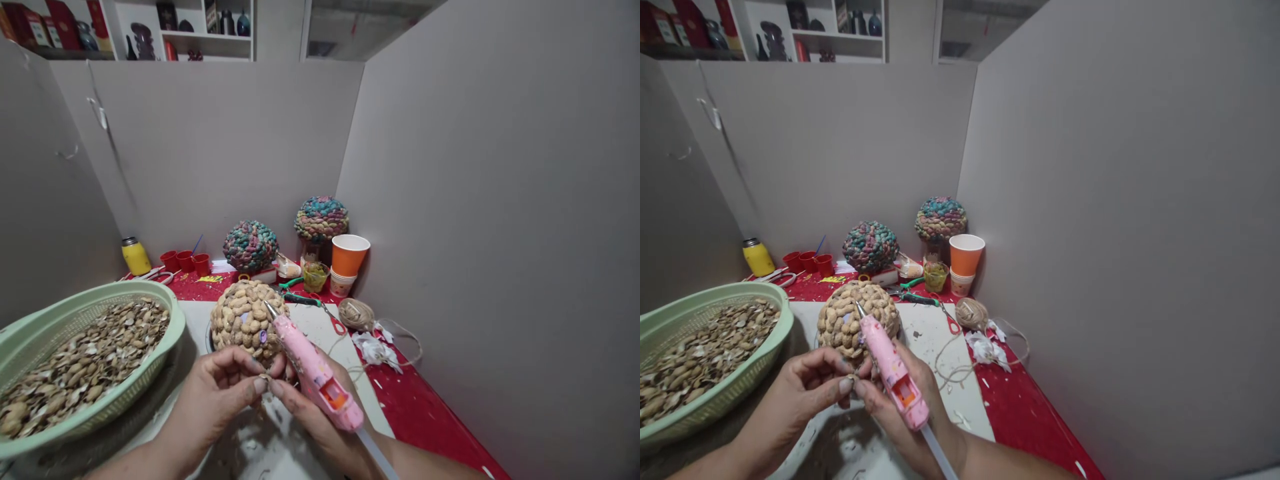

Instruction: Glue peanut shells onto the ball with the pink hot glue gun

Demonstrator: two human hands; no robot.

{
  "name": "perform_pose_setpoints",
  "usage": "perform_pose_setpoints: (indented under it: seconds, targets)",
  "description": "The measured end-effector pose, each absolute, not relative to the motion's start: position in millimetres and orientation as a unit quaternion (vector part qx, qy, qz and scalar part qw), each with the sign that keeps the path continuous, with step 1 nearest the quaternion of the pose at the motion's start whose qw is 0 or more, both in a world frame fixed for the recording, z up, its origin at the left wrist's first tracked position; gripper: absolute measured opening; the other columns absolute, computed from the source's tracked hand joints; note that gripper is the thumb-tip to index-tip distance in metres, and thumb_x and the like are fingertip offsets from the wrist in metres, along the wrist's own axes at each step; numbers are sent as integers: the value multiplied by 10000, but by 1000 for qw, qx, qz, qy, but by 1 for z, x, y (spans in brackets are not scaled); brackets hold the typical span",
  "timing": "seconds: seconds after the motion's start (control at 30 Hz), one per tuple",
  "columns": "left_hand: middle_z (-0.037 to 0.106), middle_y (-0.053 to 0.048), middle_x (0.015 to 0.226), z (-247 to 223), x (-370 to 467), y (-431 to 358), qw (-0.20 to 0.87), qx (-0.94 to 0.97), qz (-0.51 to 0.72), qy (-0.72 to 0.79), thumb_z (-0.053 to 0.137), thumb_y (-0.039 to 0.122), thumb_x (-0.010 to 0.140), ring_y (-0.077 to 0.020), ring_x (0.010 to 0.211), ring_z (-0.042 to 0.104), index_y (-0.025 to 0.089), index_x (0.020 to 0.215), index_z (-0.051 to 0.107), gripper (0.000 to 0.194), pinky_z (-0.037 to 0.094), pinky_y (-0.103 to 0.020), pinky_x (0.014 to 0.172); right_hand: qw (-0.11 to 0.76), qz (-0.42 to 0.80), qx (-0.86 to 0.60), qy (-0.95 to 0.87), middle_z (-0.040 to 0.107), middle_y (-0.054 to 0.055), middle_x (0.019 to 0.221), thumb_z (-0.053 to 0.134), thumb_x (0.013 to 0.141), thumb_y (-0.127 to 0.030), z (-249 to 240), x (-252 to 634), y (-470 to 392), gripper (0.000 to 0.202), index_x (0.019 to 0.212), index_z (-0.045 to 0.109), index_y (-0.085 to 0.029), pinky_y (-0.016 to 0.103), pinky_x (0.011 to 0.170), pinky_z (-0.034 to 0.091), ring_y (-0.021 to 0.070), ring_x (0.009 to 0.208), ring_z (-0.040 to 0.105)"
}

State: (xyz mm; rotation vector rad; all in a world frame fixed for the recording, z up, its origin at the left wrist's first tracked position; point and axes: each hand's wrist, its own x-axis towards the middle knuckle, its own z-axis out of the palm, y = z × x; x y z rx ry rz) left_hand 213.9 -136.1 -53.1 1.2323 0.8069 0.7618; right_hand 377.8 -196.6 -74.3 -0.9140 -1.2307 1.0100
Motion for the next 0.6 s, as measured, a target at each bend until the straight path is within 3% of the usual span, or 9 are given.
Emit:
perform_pose_setpoints:
  seconds: [0.27, 0.37, 0.47, 0.6]
  targets:
    - [669, -12, 632, -55, 205, -138, 662, 572, 335, 350, 840, 502, 618, -146, 588, 586, 197, 784, 720, 367, 489, -252, 591, 601, 398, -444, -532, 551, -7, 739, 655, 889, -425, -64, 384, -198, 264, 816, 593, -180, 253, 643, 440, 140, 662, 505]
    - [547, 38, 507, -62, 197, -136, 618, 611, 335, 365, 777, 500, 701, -98, 483, 466, 175, 759, 695, 340, 410, -206, 497, 614, 396, -440, -522, 496, -27, 698, 643, 900, -435, -58, 386, -198, 290, 778, 562, -185, 253, 634, 409, 127, 629, 448]
    - [482, 60, 493, -71, 190, -134, 538, 673, 337, 378, 735, 392, 765, -73, 471, 401, 157, 718, 697, 242, 371, -176, 474, 629, 390, -436, -512, 464, -36, 694, 629, 909, -438, -55, 387, -199, 288, 773, 548, -197, 250, 622, 383, 121, 616, 405]
    - [676, 8, 676, -76, 191, -134, 481, 690, 404, 359, 738, 247, 748, -114, 597, 594, 186, 837, 733, 108, 509, -191, 582, 624, 395, -433, -517, 461, -36, 697, 628, 915, -414, -54, 385, -203, 269, 771, 560, -197, 246, 609, 367, 117, 610, 394]
